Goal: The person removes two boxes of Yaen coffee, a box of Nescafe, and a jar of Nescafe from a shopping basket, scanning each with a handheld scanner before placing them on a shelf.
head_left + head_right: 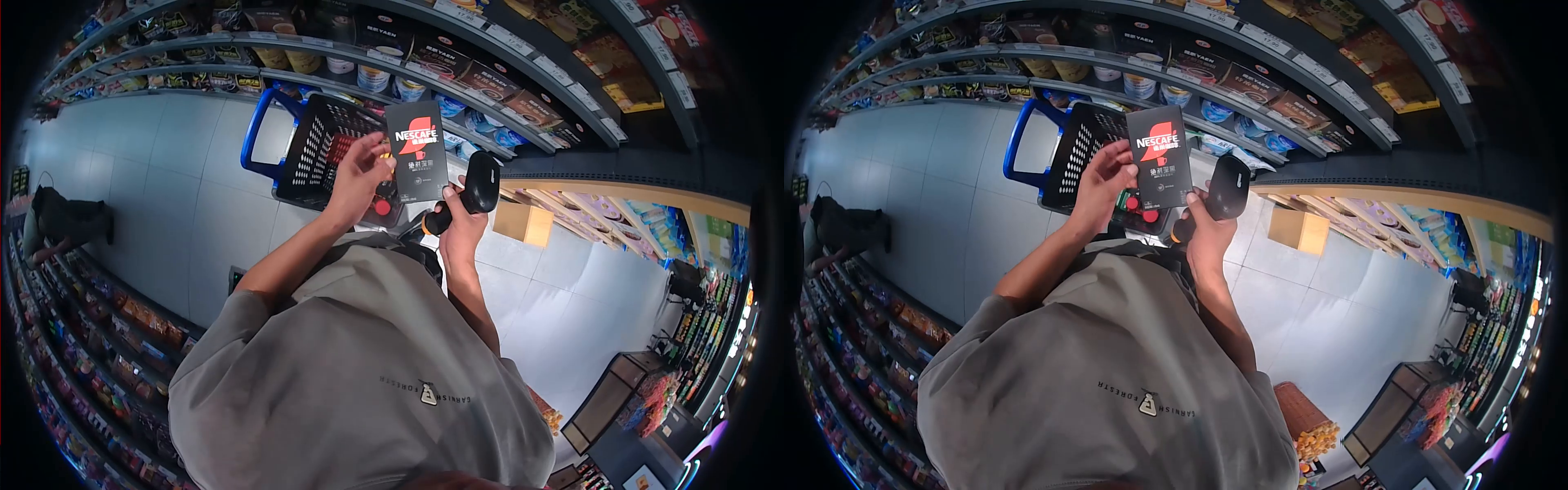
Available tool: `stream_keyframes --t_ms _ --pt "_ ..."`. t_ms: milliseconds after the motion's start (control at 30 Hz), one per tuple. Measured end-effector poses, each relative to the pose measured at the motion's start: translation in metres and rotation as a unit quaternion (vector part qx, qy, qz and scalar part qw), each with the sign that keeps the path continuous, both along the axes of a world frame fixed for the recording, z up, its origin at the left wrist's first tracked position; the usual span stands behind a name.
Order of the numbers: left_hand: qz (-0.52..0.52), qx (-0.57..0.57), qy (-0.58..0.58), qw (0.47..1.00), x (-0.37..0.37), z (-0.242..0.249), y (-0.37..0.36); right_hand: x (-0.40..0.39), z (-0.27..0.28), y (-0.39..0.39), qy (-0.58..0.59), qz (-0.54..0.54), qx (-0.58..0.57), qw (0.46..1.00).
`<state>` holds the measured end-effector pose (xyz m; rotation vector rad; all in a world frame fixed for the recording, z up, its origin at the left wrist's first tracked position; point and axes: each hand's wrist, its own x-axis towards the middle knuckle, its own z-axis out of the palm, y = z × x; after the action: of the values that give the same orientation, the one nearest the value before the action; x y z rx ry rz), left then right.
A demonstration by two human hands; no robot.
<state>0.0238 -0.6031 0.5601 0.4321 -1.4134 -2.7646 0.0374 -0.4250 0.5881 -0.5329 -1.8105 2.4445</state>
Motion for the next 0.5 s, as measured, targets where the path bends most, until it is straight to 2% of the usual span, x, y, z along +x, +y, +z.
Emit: stream_keyframes --t_ms 67,100,233,333,500 --pt "-0.114 -0.071 0.018 0.991 0.012 0.015 0.0 0.004 0.013 -0.004 0.001 -0.041 -0.062 0.997" --pt "-0.124 -0.08 0.035 0.988 0.019 0.015 0.005 0.005 0.02 -0.007 0.016 -0.051 -0.073 0.996" --pt "-0.113 -0.011 0.045 0.993 0.038 0.036 0.022 0.009 0.039 -0.004 0.025 -0.048 -0.081 0.995" --pt "-0.11 -0.007 0.094 0.989 0.034 0.048 0.021 0.011 0.05 0.0 0.036 -0.026 -0.057 0.997" --pt "-0.124 -0.009 0.093 0.988 0.034 0.057 0.022 0.012 0.066 0.003 0.053 -0.023 -0.076 0.995"
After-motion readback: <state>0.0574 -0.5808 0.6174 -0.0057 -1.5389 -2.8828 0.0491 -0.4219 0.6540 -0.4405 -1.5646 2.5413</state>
